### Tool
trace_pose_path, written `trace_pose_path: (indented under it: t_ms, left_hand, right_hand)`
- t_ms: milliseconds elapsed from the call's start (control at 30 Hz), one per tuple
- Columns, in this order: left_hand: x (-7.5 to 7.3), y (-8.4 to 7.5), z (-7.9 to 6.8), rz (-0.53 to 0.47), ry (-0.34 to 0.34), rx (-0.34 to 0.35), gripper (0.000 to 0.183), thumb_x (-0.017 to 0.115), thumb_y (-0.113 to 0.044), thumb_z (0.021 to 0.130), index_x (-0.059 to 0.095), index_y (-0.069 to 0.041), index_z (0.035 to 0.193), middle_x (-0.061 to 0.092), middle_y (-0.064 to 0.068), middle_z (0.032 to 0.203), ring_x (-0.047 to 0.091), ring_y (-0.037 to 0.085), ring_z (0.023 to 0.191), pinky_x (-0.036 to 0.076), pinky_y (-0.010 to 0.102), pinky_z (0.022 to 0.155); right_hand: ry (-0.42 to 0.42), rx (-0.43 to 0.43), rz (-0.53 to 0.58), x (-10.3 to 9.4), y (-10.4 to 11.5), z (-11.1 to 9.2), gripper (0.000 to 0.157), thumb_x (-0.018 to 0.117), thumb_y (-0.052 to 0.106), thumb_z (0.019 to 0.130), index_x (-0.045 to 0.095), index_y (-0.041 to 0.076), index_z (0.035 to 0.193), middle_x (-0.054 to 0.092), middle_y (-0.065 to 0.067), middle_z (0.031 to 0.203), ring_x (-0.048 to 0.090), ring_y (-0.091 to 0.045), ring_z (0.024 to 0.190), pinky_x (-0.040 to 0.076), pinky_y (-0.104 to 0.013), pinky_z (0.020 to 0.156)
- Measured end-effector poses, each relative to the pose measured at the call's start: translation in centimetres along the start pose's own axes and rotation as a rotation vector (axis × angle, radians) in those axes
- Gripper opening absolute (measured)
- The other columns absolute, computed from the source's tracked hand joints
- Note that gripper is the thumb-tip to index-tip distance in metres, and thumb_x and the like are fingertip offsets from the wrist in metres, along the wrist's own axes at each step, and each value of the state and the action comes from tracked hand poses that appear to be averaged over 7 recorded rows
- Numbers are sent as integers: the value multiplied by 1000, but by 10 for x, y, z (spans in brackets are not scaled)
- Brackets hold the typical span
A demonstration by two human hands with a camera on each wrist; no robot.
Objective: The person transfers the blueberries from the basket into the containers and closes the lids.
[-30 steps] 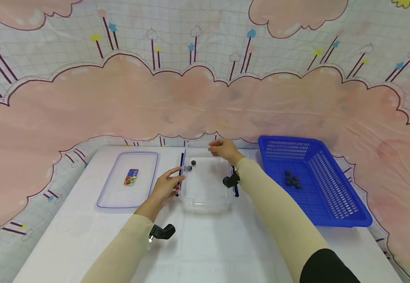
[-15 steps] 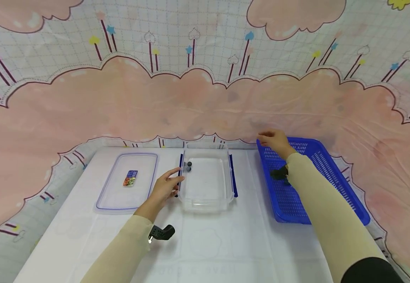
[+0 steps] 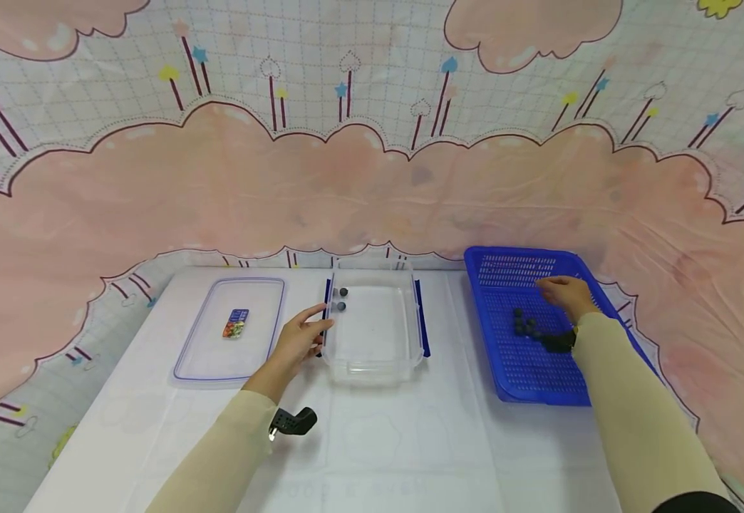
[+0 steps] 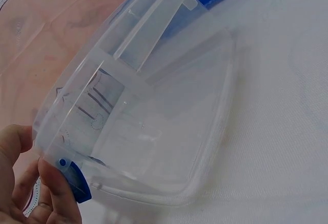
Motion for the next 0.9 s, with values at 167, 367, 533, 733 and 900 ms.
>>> trace_pose_path:
  t_ms: [167,367,533,733,900]
  left_hand:
    - [-2,0,0,9,6,2,49,66,-21,95,53,-21,142,56,3,90,49,9,67,46,20,58]
    - [-3,2,-1,-2,20,3,49,67,-21,94,54,-22,142,55,0,88,49,9,67,46,19,58]
    - [-6,1,-3,-7,10,-3,49,67,-21,94,54,-21,141,56,0,88,49,8,66,46,19,57]
    - [-3,1,-3,-2,28,-8,51,66,-21,95,52,-20,144,54,-1,85,49,9,68,46,20,58]
    - [-3,2,-1,-11,33,-11,53,66,-22,95,50,-19,145,55,-1,86,48,9,68,46,20,57]
  right_hand:
    - [10,57,52,0,-33,-5,70,58,33,99,36,-17,142,35,-34,147,45,-43,132,40,-48,108]
    - [19,96,68,7,-55,-10,64,66,29,93,49,-18,132,42,-36,141,49,-46,128,46,-47,103]
    - [8,81,-43,18,-58,-13,51,61,22,96,54,-16,129,52,-33,135,60,-42,114,49,-46,99]
    - [-24,61,-172,18,-60,-14,43,66,17,92,61,-16,118,67,-24,110,64,-18,86,55,-35,79]
    - [-32,73,-194,19,-57,-18,42,66,17,91,61,-16,118,69,-13,94,61,-16,82,49,-28,71]
Point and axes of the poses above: each hand's wrist, its own z-axis towards the middle knuckle, its own x-axis out of the palm, y = z × x, the point moved 8 cm from there along z, towards the middle knuckle
